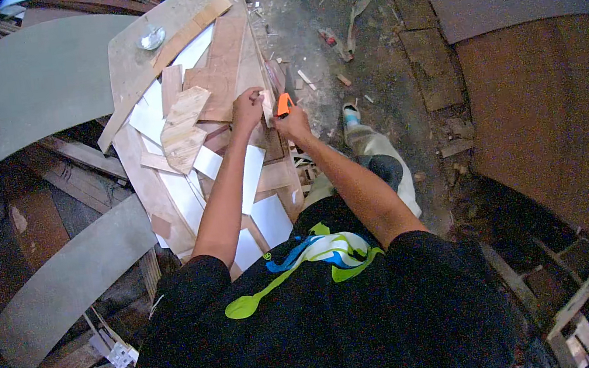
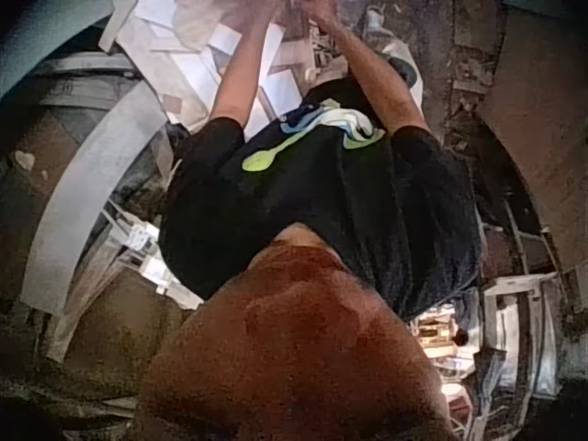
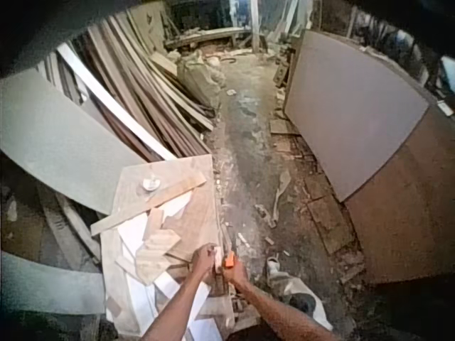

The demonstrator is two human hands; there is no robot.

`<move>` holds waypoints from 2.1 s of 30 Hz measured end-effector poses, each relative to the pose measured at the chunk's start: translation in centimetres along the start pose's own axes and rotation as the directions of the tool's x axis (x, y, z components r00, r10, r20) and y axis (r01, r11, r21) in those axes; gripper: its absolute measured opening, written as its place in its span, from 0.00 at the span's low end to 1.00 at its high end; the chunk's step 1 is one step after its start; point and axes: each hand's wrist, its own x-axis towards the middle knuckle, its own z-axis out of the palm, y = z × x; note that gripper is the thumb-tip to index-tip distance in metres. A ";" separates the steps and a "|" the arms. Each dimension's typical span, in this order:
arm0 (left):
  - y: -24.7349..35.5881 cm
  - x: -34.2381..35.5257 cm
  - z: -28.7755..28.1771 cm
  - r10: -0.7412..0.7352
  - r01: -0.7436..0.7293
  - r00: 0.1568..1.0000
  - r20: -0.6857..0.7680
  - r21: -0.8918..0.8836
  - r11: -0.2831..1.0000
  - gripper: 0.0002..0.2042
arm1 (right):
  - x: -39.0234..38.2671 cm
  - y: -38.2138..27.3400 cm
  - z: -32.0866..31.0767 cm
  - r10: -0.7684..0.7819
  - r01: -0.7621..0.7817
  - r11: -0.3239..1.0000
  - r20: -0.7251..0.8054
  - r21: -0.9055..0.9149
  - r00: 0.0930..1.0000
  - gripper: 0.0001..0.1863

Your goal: The person saws through a small piece of wood with a hand saw.

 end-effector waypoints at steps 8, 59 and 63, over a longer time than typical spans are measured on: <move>-1.0 1.3 -0.2 -0.029 0.051 0.980 0.194 -0.108 0.993 0.16 | -0.1 0.1 -1.0 0.120 -0.119 0.992 0.032 -0.038 0.992 0.14; -0.8 1.5 -0.3 0.281 -0.296 0.955 0.097 0.235 0.926 0.10 | -10.9 -12.8 -10.0 0.112 -0.158 0.858 0.123 0.488 0.986 0.07; -0.5 0.2 0.3 0.270 -0.290 0.957 0.106 0.370 0.883 0.15 | -9.6 -9.9 -9.6 0.006 -0.012 0.919 0.016 0.394 1.000 0.07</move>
